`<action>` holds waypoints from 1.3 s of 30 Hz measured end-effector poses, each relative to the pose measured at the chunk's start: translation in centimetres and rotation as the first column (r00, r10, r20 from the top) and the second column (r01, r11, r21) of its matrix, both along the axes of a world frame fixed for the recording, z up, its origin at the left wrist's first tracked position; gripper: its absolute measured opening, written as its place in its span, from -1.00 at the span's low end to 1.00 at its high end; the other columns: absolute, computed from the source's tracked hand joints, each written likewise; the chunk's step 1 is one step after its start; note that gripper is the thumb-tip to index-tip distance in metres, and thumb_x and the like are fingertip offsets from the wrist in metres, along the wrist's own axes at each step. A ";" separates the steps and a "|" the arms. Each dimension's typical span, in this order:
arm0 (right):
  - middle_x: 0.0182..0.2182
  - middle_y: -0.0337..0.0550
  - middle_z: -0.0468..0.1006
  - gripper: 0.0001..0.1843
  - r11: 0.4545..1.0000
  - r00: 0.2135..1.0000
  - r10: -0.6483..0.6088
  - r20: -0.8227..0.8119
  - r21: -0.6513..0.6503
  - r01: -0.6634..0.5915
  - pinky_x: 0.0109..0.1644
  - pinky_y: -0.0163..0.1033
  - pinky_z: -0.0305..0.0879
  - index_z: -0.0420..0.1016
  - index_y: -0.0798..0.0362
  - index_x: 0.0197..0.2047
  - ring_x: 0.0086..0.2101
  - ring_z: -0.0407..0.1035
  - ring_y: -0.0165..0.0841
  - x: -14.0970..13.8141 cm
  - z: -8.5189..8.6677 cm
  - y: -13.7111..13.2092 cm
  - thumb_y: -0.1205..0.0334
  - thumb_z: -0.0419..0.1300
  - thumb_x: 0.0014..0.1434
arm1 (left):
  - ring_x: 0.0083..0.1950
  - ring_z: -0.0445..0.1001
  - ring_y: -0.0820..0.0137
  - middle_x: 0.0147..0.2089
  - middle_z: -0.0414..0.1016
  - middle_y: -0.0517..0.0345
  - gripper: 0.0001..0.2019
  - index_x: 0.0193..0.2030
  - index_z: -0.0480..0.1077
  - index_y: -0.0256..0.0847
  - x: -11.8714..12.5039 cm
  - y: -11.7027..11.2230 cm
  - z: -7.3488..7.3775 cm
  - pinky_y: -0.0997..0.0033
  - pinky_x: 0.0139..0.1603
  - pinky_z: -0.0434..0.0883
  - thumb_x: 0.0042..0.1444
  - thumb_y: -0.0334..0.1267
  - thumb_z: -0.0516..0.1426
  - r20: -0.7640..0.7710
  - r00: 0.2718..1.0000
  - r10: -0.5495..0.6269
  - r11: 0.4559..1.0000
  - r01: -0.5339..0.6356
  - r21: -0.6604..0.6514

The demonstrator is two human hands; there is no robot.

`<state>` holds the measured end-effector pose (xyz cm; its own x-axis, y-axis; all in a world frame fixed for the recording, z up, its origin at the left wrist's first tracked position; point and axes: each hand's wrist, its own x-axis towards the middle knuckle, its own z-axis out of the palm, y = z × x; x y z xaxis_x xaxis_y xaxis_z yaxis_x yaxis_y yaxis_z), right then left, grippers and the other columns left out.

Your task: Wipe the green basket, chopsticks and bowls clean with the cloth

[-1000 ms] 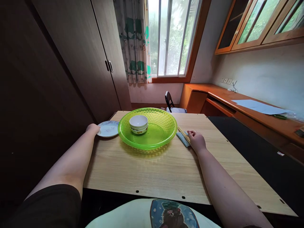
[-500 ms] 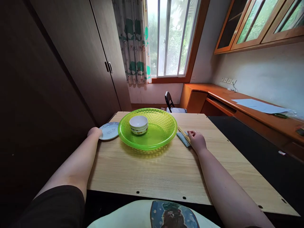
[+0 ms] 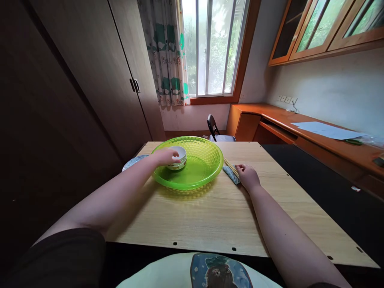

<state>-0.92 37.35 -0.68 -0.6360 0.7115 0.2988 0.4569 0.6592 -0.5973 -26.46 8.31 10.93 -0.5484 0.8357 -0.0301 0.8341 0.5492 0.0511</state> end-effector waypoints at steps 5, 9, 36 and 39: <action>-0.39 -0.01 0.56 -0.56 1.000 0.999 0.019 0.042 -0.001 -0.019 -0.30 -0.25 0.15 0.57 0.11 -0.25 -0.32 0.39 -0.24 0.1 0.2 -0.2 0.00 -0.02 0.23 | -0.05 0.49 0.02 -0.13 0.57 -0.04 -0.55 -0.19 0.53 -0.11 1.7 2.5 -2.3 0.23 -0.08 0.36 -0.30 -0.05 0.35 -0.096 0.995 0.005 0.967 -0.029 -0.252; -0.36 0.00 0.57 -0.56 1.000 0.998 0.026 0.060 0.012 -0.026 -0.29 -0.25 0.16 0.57 0.11 -0.24 -0.29 0.40 -0.24 -0.1 0.2 -0.2 -0.01 -0.02 0.24 | -0.03 0.47 0.02 -0.18 0.56 -0.03 -0.74 -0.28 0.54 -0.13 1.6 2.2 -2.7 0.22 -0.02 0.32 -0.20 -0.18 0.30 -0.097 0.995 0.028 0.984 -0.044 -0.172; -0.18 0.04 0.56 -0.68 0.998 0.912 -0.011 0.410 0.067 -0.018 -0.30 -0.24 0.15 0.52 0.07 -0.18 -0.20 0.42 -0.19 -0.1 0.2 -0.2 0.05 0.07 0.17 | -0.25 0.44 0.18 -0.18 0.51 -0.10 -0.69 -0.15 0.45 -0.28 -2.1 -10.1 6.8 0.31 -0.28 0.22 0.08 -0.10 0.12 -0.478 0.869 0.130 0.983 -0.175 -0.051; -0.17 0.05 0.55 -0.66 0.997 0.909 -0.013 0.417 0.069 -0.017 -0.27 -0.22 0.17 0.52 0.08 -0.16 -0.18 0.42 -0.17 -0.1 0.3 -0.3 0.05 0.06 0.17 | -0.24 0.42 0.23 -0.18 0.51 -0.06 -0.70 -0.13 0.43 -0.29 -2.6 -12.4 6.2 0.36 -0.26 0.22 0.10 -0.12 0.12 -0.462 0.877 0.129 0.973 -0.202 -0.111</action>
